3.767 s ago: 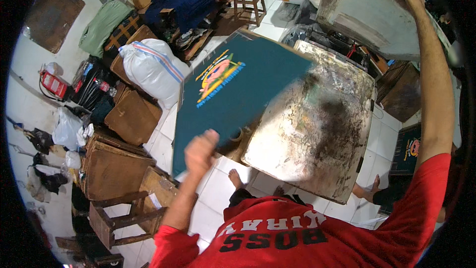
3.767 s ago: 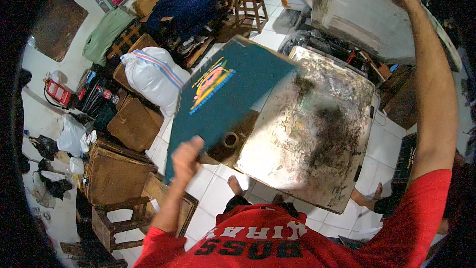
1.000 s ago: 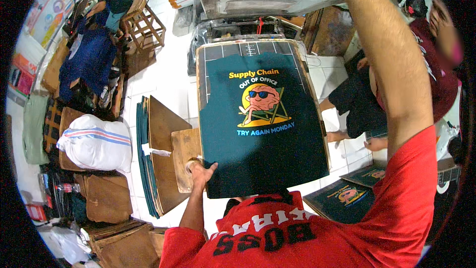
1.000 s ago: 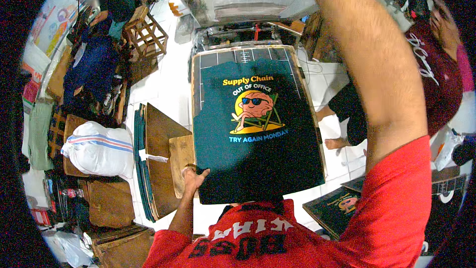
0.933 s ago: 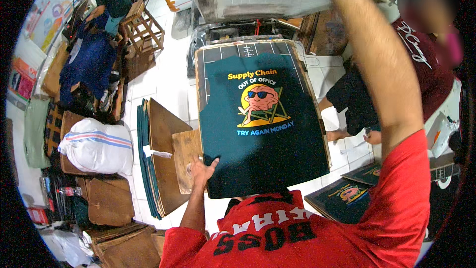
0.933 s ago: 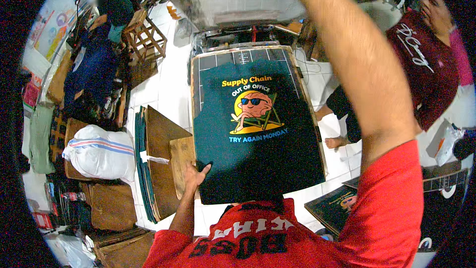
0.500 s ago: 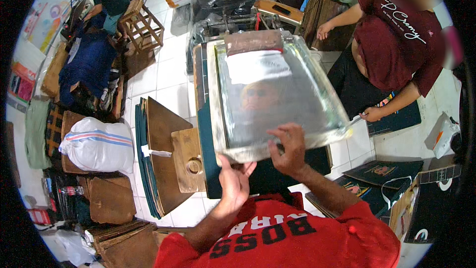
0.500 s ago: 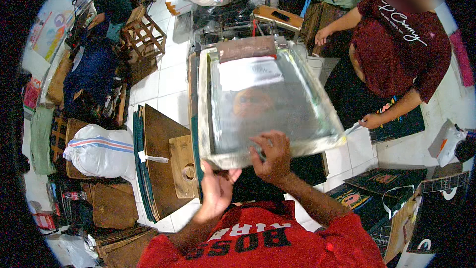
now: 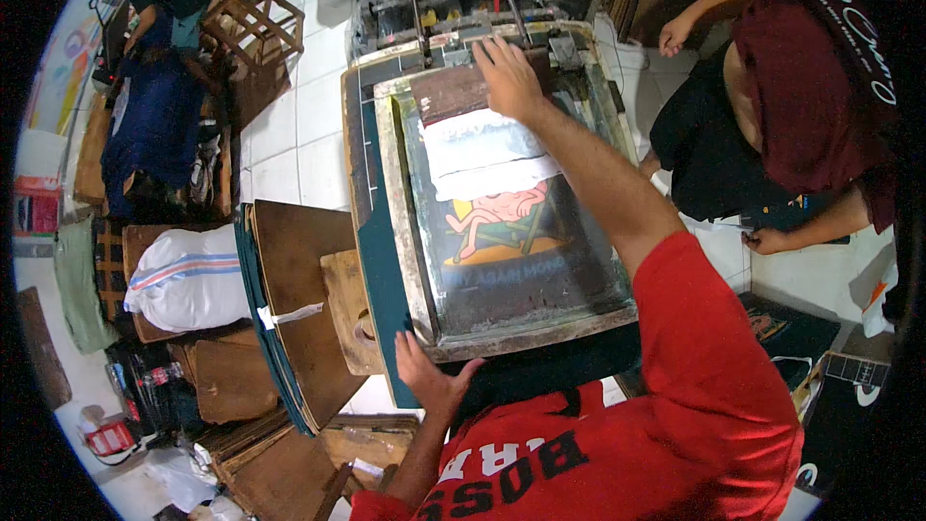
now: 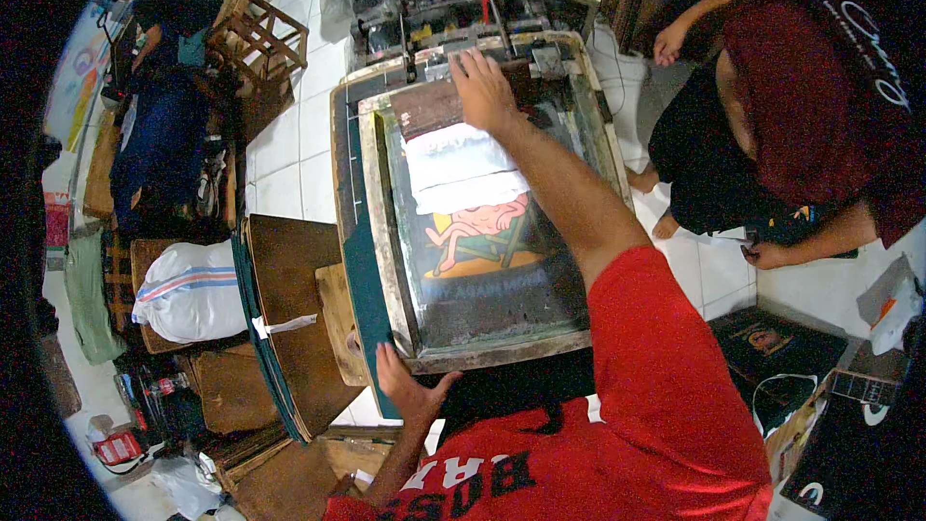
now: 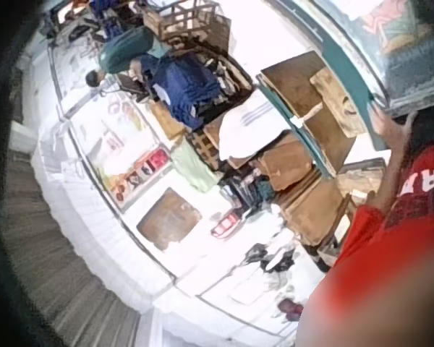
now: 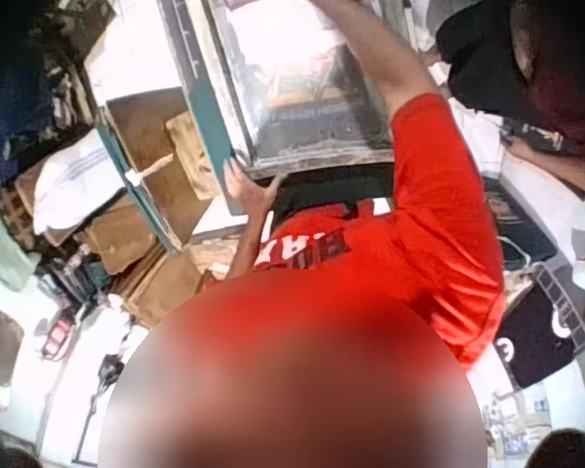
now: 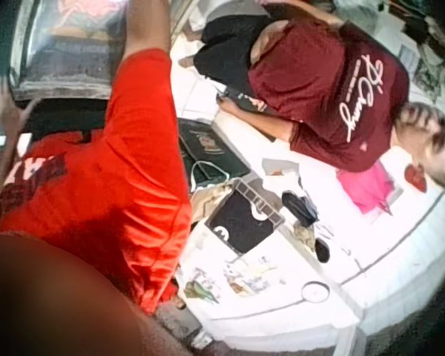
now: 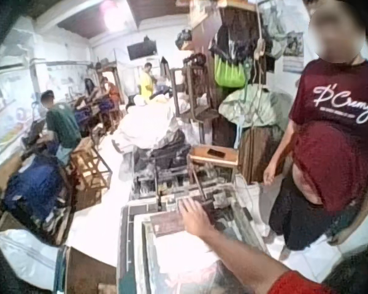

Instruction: The person applies white ink to a screen printing frame using a brush, then uses a squeegee to press the ink through the mesh onto a dark green board. They repeat this process for multiple boards, stacking the finished printed boards to the side.

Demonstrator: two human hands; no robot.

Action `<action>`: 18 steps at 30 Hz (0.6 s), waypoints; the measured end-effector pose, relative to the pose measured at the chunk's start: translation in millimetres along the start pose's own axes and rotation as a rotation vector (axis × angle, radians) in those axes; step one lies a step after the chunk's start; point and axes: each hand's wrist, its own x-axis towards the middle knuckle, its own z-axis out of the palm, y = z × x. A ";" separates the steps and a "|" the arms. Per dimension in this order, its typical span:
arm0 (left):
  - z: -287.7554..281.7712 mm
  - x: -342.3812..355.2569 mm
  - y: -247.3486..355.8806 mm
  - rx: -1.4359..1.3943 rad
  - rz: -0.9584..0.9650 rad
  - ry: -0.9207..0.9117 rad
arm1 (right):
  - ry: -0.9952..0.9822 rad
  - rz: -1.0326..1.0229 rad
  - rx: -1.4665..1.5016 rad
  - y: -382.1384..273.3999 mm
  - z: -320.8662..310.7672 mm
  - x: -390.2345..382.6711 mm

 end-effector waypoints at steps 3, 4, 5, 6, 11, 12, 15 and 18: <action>16.4 14.5 7.0 0.116 -0.045 -0.189 | -0.505 0.096 0.095 6.9 13.2 22.0; 21.4 18.3 7.4 0.107 -0.080 -0.225 | -0.528 0.012 0.045 9.4 11.3 24.3; 24.7 19.8 6.8 0.106 -0.092 -0.236 | -0.602 0.057 0.138 10.4 8.0 26.3; 27.0 19.8 5.7 0.108 -0.090 -0.231 | -0.619 0.096 0.242 11.4 2.5 24.6; 31.4 11.8 0.0 0.100 -0.042 -0.195 | -0.319 0.055 0.281 -5.7 -37.5 -14.8; 32.2 11.3 -0.9 0.078 -0.044 -0.198 | -0.314 0.069 0.296 -11.1 -47.3 -28.0; 33.0 10.5 -3.1 0.037 -0.063 -0.226 | -0.323 0.115 0.250 -28.6 -69.5 -56.2; 31.4 11.6 -4.1 0.026 -0.060 -0.236 | -0.304 0.116 0.223 -43.6 -84.7 -78.2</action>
